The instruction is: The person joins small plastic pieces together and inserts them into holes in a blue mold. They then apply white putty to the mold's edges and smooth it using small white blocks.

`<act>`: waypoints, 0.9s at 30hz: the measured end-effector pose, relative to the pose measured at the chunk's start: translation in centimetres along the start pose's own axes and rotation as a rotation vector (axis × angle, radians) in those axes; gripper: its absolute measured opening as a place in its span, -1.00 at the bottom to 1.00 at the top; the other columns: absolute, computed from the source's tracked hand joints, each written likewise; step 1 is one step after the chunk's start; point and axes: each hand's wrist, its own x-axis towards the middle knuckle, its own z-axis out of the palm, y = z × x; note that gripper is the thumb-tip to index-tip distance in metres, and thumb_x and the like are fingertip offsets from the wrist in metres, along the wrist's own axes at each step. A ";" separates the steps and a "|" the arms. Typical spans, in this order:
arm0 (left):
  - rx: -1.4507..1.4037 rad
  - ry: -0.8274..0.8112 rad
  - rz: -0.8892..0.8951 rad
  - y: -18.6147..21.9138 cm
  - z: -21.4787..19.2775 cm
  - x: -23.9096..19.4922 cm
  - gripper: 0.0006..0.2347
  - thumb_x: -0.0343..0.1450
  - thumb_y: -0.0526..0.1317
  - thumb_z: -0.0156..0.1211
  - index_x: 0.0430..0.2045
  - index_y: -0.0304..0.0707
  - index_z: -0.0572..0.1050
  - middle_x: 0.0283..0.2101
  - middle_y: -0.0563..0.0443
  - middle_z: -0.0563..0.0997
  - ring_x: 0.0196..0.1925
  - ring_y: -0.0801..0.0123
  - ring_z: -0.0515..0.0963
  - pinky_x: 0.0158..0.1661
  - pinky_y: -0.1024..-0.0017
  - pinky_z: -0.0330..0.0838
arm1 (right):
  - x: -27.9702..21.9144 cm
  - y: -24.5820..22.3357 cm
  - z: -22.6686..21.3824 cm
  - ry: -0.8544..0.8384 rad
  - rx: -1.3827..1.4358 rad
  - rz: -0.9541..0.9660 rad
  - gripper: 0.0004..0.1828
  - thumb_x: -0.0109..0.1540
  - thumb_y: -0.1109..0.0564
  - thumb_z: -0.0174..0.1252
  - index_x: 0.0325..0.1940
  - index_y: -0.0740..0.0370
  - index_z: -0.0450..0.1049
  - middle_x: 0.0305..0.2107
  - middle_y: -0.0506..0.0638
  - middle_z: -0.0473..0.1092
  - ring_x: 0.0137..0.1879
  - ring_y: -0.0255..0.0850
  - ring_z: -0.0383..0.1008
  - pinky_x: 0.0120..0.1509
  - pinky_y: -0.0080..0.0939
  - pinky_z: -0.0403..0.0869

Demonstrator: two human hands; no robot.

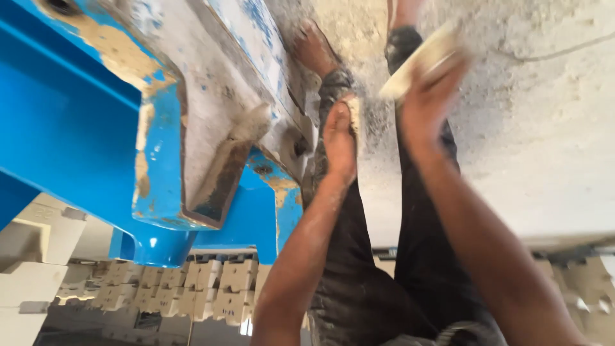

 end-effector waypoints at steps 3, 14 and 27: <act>0.002 0.035 0.000 2.0 -0.1 0.4 -0.70 0.64 -0.14 -0.03 0.10 -0.39 0.52 0.03 -0.01 0.61 0.06 0.44 0.54 0.12 0.46 0.38 | -0.3 -3.8 -3.4 -0.558 0.695 0.409 -0.52 0.46 0.14 0.20 0.41 0.29 0.26 -0.13 0.22 0.53 -0.32 -0.04 0.42 -0.25 -0.07 0.44; -0.045 0.123 -0.018 1.6 -0.1 0.9 -0.74 0.61 -0.19 -0.01 0.05 -0.37 0.54 -0.02 0.01 0.63 -0.01 0.43 0.57 0.08 0.46 0.41 | -0.3 -0.3 1.5 -0.254 0.962 0.482 -0.55 0.51 0.27 0.15 0.38 0.28 0.08 -0.11 0.17 0.44 -0.14 -0.12 0.57 -0.16 -0.16 0.58; -0.151 0.064 -0.083 0.8 -1.1 0.0 -0.75 0.63 -0.18 0.01 0.05 -0.36 0.54 -0.06 0.05 0.63 -0.07 0.50 0.56 0.00 0.50 0.44 | 1.0 0.3 1.4 -0.219 1.053 0.609 -0.33 0.45 0.21 0.18 0.49 0.31 -0.08 0.10 0.07 0.32 -0.01 -0.28 0.60 -0.12 -0.27 0.69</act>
